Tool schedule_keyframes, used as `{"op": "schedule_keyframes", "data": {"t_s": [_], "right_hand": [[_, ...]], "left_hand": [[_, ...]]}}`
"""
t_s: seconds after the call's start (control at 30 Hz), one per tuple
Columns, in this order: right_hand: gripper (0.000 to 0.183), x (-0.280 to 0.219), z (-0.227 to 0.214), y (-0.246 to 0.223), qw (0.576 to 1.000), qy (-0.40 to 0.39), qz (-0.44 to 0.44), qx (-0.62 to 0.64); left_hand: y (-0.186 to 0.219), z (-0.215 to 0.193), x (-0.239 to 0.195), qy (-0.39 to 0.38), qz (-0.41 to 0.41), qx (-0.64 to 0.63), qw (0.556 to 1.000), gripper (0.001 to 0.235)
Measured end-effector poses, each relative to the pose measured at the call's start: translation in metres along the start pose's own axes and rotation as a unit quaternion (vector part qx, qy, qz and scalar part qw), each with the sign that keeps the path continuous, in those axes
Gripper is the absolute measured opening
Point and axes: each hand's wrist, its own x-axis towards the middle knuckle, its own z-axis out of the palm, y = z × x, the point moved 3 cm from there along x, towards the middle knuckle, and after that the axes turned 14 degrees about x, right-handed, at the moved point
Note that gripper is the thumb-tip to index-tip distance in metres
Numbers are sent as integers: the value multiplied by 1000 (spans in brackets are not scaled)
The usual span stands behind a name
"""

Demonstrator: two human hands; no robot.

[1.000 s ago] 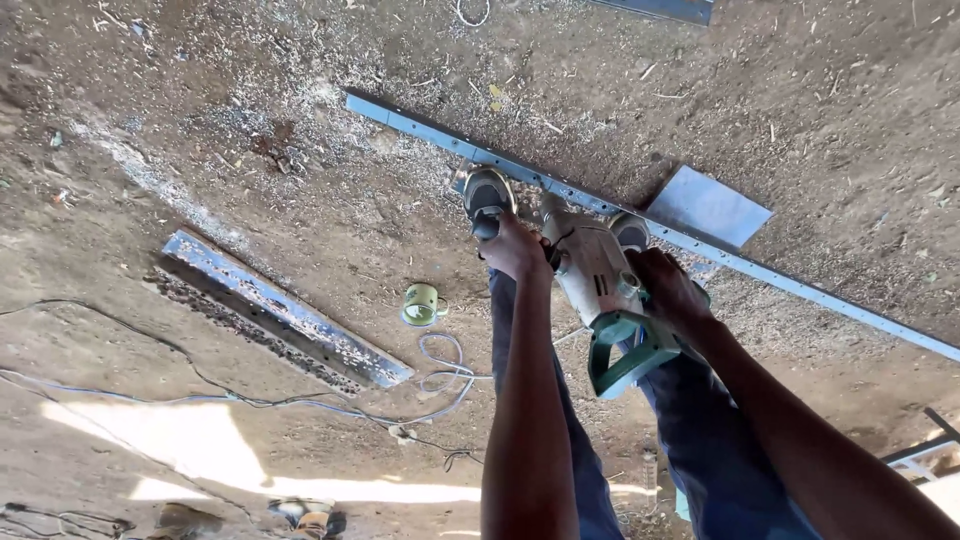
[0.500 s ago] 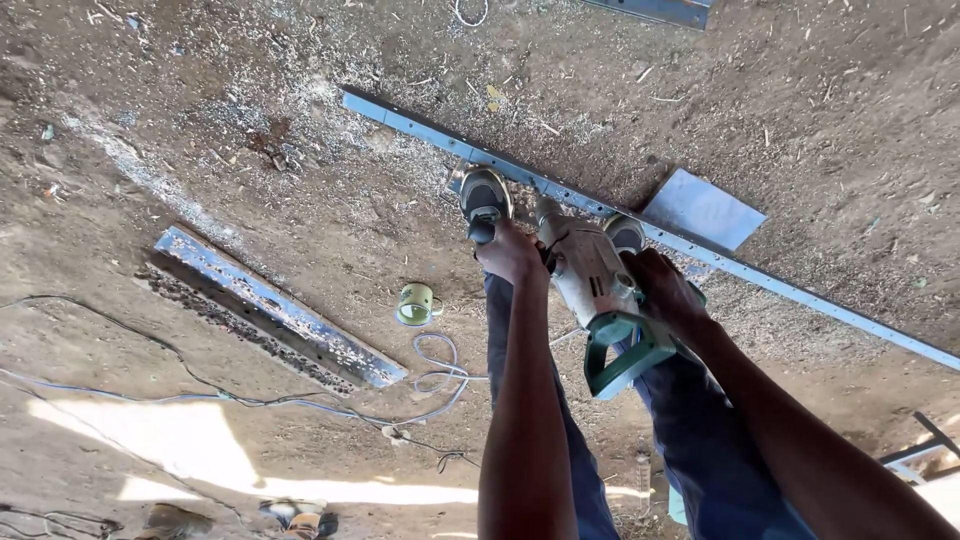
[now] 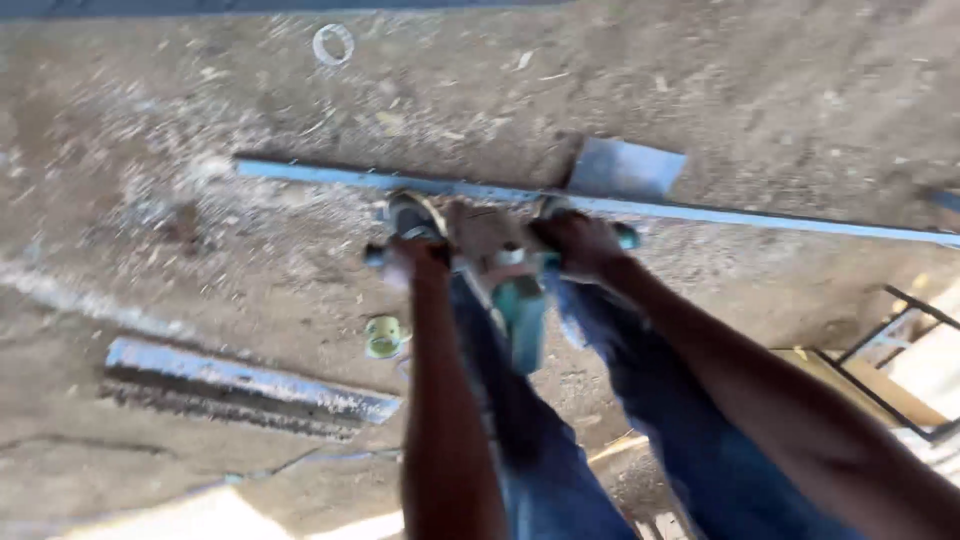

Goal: Using a power drill to create a series of holes in a metal L-beam.

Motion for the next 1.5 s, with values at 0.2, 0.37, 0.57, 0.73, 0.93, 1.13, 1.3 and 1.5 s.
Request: {"op": "schedule_keyframes", "data": {"t_s": [0.2,0.37,0.57,0.73,0.93,1.13,1.3,1.5], "right_hand": [[34,8,12,-3,993,73,-3,-98],[20,9,21,22,964,186,-112,-154],[36,11,58,45,886,343,-199,-241],[32,-8,62,14,925,285,-138,-211],[40,-2,73,12,981,163,-60,-82],[110,0,60,26,993,-25,28,-113],[73,11,28,-2,995,-64,70,26],[83,11,29,11,986,-121,79,80]], "left_hand": [[5,-11,-8,-9,-206,-474,856,18],[-41,97,28,-41,122,61,990,17],[-90,170,51,-36,0,-52,998,52],[-33,-2,7,-146,-229,-442,855,35],[-36,49,10,-197,-356,-456,791,43],[-30,73,13,-101,-383,-599,696,44],[-72,170,50,-213,-305,-689,622,47],[-63,225,46,-184,320,-912,181,49]]}}
